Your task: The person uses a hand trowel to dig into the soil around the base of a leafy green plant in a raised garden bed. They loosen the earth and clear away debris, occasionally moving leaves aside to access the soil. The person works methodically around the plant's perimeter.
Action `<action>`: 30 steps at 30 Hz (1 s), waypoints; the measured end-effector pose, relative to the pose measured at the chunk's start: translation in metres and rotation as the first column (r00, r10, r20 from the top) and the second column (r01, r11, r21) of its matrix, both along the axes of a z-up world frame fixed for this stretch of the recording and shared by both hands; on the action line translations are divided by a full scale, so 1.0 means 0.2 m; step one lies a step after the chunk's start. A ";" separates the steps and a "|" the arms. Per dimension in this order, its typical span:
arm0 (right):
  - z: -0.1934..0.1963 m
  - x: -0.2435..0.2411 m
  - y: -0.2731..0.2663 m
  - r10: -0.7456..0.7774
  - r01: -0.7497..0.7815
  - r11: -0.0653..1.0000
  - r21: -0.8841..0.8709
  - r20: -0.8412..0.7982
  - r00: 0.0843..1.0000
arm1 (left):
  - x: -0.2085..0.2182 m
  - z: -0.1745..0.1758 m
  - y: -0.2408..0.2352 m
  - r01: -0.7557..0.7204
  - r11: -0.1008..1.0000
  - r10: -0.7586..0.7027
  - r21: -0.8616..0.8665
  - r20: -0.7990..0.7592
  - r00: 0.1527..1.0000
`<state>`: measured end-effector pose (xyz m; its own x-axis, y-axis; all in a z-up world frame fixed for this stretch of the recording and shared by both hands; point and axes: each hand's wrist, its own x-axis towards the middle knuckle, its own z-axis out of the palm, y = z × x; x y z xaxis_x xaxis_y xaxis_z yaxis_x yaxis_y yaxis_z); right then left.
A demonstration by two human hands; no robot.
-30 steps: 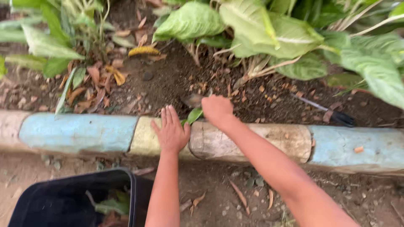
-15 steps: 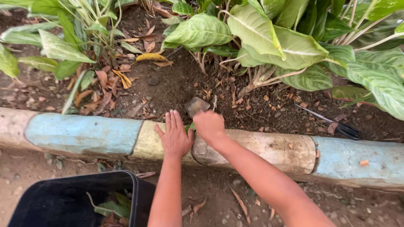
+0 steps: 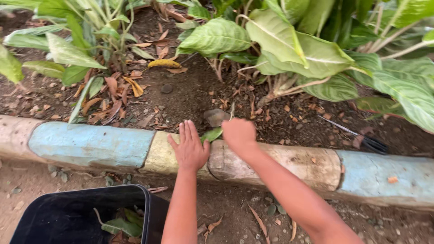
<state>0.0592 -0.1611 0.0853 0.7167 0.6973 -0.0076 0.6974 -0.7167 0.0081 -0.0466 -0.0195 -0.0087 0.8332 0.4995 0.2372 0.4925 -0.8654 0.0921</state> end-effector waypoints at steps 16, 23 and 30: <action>0.26 0.10 -0.14 -0.074 0.076 0.997 0.007 -0.178 0.981 | -0.02 0.02 0.01 0.012 1.000 -0.012 -0.028 -0.013 1.000; 0.00 0.06 -0.08 0.110 -0.119 0.990 0.070 0.123 0.986 | -0.01 -0.02 0.01 0.018 0.999 -0.018 -0.047 0.013 1.000; 0.15 0.05 -0.15 -0.083 0.294 0.909 0.294 -0.565 0.821 | 0.01 0.02 0.02 0.011 0.999 -0.011 -0.035 -0.008 1.000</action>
<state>0.0699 -0.1918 0.1150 0.7901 0.5775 -0.2054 0.3657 -0.7131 -0.5981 -0.0455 -0.0159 -0.0050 0.8406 0.4981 0.2127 0.4838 -0.8671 0.1186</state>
